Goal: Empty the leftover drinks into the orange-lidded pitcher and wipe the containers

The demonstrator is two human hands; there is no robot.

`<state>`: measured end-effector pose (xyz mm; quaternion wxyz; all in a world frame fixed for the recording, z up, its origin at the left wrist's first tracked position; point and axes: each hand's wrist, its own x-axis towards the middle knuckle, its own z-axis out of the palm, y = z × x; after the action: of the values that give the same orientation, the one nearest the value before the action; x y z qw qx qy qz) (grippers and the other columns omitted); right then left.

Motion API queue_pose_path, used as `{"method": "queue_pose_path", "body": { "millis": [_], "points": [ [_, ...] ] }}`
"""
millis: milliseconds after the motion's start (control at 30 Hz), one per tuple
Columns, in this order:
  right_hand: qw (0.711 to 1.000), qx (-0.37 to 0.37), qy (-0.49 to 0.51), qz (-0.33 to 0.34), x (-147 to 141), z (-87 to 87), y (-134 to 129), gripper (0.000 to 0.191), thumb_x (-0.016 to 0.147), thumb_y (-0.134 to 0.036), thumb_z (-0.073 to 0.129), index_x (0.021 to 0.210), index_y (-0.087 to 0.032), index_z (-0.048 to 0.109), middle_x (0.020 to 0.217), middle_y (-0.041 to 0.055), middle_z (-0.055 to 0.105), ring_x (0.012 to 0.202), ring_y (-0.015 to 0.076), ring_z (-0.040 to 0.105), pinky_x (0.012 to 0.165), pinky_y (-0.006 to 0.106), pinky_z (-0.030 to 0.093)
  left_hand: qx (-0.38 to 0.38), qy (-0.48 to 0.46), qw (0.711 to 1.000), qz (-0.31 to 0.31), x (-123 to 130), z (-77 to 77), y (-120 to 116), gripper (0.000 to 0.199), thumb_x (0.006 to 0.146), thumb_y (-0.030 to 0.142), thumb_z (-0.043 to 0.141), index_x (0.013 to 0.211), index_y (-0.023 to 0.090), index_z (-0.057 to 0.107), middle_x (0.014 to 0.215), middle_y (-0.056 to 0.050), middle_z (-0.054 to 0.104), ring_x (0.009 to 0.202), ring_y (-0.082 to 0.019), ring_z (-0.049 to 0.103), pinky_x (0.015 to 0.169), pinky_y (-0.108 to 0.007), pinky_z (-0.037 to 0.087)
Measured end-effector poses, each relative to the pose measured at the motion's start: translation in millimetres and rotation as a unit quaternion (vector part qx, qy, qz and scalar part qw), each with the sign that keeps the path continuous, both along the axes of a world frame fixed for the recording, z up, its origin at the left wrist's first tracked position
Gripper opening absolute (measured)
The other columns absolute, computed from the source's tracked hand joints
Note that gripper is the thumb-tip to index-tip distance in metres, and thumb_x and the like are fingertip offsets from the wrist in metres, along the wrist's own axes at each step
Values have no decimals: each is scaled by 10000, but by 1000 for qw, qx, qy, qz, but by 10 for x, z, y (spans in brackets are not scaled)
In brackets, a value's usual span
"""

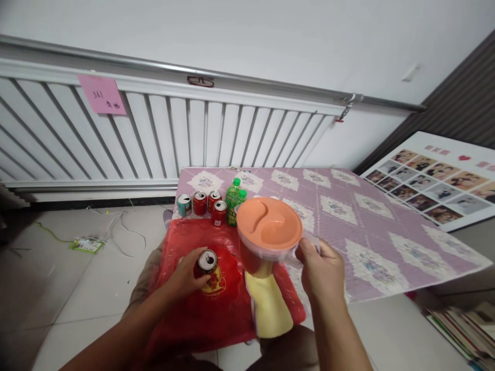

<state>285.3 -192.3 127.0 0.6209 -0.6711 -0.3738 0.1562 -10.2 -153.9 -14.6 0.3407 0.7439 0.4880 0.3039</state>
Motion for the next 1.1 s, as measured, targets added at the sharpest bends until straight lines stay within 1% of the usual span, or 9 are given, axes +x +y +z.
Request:
{"method": "queue_pose_path", "body": {
  "millis": [200,300,400,467,600,733,833,933,1100],
  "points": [
    [997,-70,-38,-13,91,-60,-423,252,672,-397,711,545,-208,602,504,-10,503,486,127,427,445,258,347,8,-29,1000,5,-2,-39,-3,688,679,167,752,1321,214,510,1347,-134,604,1266,-326,559,1061,-566,413],
    [994,-92,-52,-5,114,-115,-544,261,667,-420,717,561,-202,620,519,-4,519,498,135,443,449,261,361,3,-54,998,8,9,-47,-4,700,668,151,761,1316,216,505,1327,-122,615,1253,-312,566,1071,-556,412],
    [993,-103,-52,4,118,-144,-612,295,657,-442,720,547,-199,594,514,-14,500,504,131,431,458,258,360,11,-100,995,14,37,-1,-14,707,660,131,759,1313,211,501,1317,-114,614,1255,-297,564,1100,-532,405],
    [992,-114,-49,7,110,-138,-637,303,652,-450,724,552,-194,595,521,-16,504,516,130,435,474,255,368,23,-131,991,16,62,70,-23,704,664,128,753,1315,205,495,1329,-114,600,1274,-287,550,1123,-508,394],
    [990,-133,-52,19,87,-82,-656,292,652,-462,726,595,-190,639,548,-3,540,537,145,462,504,268,392,36,-179,983,14,115,267,-26,710,675,138,747,1328,180,471,1359,-129,562,1303,-279,523,1150,-479,378],
    [988,-131,-69,47,71,-39,-647,301,638,-462,733,549,-202,609,528,-12,512,524,143,446,494,271,383,29,-201,979,11,158,416,-32,732,672,135,747,1342,175,457,1374,-138,544,1320,-287,505,1157,-473,370],
    [986,-132,-82,63,61,-31,-633,313,637,-472,729,537,-209,593,522,-22,496,525,140,438,494,267,377,15,-202,979,22,176,462,-57,767,667,134,757,1363,196,441,1392,-128,535,1322,-288,507,1152,-471,376],
    [984,-138,-90,74,30,-17,-616,321,637,-468,730,527,-210,572,520,-30,474,533,135,424,505,263,370,2,-193,981,34,176,482,-84,792,656,137,772,1368,195,431,1396,-131,538,1317,-302,510,1148,-502,367],
    [985,-137,-71,80,-127,60,-586,306,629,-462,732,535,-210,587,537,-35,483,549,136,431,529,265,374,5,-167,985,46,154,510,-103,727,645,138,786,1301,205,482,1347,-123,580,1286,-316,532,1119,-539,373]
  ]
}}
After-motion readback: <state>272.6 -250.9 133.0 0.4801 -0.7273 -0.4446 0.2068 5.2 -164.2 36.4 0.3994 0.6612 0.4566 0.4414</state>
